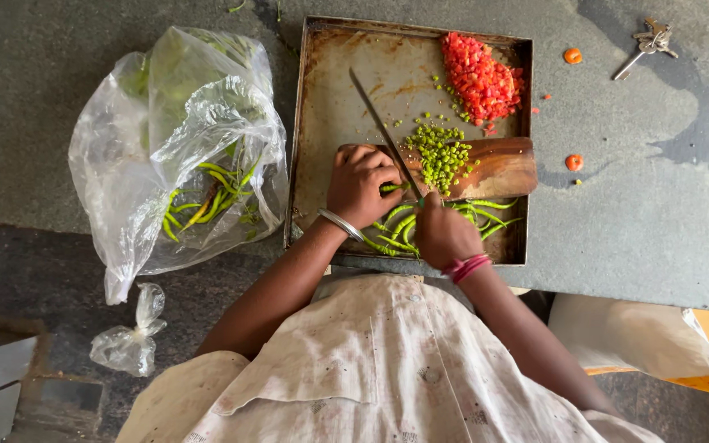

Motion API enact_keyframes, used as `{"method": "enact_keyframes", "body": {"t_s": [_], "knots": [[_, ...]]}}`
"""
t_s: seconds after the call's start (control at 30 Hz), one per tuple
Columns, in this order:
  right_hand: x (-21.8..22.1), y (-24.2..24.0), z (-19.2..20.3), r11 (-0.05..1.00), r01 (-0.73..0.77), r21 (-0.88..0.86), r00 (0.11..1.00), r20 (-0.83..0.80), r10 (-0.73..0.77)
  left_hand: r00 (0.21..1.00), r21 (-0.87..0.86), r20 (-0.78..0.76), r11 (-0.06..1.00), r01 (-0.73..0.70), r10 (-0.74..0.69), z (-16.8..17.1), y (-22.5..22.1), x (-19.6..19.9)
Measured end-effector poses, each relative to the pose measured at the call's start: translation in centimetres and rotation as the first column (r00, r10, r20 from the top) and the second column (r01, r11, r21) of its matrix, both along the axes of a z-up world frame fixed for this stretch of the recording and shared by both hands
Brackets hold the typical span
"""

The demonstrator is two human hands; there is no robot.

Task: The person chops green chillies on a wooden board using a large knife, occasionally reaching into a plastic bag to retrieve more chillies.

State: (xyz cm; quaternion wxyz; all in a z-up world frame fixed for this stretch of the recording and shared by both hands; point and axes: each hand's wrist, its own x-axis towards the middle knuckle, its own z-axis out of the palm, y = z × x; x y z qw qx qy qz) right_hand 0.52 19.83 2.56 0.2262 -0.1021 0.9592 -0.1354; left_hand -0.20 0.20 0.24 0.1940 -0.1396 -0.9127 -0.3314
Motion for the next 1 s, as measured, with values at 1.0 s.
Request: {"method": "enact_keyframes", "body": {"t_s": [1.0], "knots": [[-0.7,0.1,-0.8,1.000,0.016,0.003,0.989,-0.147,-0.015,1.000,0.051,-0.012,0.998,0.027,-0.027,-0.5,-0.2,0.0]]}}
